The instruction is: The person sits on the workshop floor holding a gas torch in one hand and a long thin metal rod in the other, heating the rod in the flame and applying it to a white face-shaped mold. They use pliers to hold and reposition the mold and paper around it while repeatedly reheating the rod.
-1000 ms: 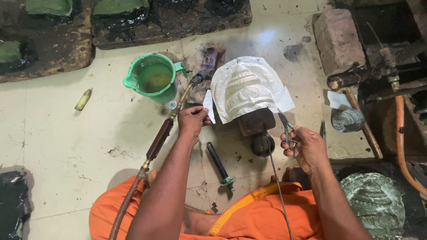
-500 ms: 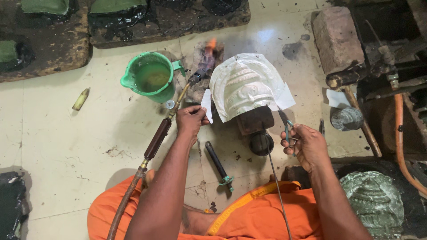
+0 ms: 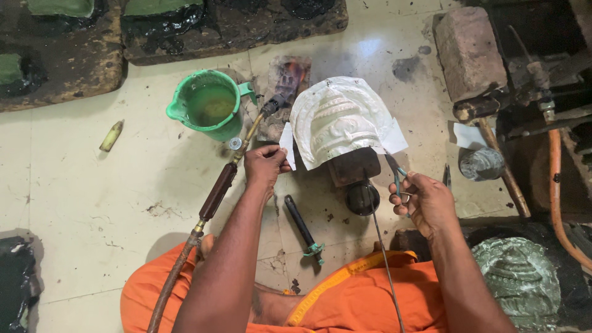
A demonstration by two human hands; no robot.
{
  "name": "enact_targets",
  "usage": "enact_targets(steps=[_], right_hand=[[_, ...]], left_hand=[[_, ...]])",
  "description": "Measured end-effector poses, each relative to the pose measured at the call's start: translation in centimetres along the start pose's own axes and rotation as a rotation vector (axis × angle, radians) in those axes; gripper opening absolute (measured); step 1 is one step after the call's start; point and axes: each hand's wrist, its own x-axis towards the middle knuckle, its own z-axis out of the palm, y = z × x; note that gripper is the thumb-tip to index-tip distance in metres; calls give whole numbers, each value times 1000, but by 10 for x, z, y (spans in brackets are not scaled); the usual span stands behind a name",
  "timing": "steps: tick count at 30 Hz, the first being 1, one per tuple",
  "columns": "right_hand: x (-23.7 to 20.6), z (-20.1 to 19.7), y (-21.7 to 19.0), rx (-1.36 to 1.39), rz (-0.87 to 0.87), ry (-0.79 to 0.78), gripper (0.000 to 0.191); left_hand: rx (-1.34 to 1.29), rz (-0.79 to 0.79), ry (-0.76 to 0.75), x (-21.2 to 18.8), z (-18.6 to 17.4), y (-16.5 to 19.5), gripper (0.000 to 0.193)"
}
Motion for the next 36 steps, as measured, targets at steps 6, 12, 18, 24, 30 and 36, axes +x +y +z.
enact_targets(steps=[6, 12, 18, 24, 30, 36], right_hand=[[-4, 1, -1, -28, -8, 14, 23], [-7, 7, 1, 3, 37, 1, 25], [-9, 7, 0, -14, 26, 19, 26], [-9, 8, 0, -17, 31, 43, 24], [-11, 9, 1, -11, 31, 40, 24], [-10, 10, 1, -35, 20, 55, 23]], left_hand=[[22, -4, 16, -1, 0, -3, 17], [-55, 3, -2, -5, 4, -11, 15], [-39, 19, -3, -4, 2, -12, 15], [-22, 10, -12, -2, 2, -10, 17], [-34, 19, -9, -4, 3, -12, 17], [-46, 16, -7, -3, 3, -13, 17]])
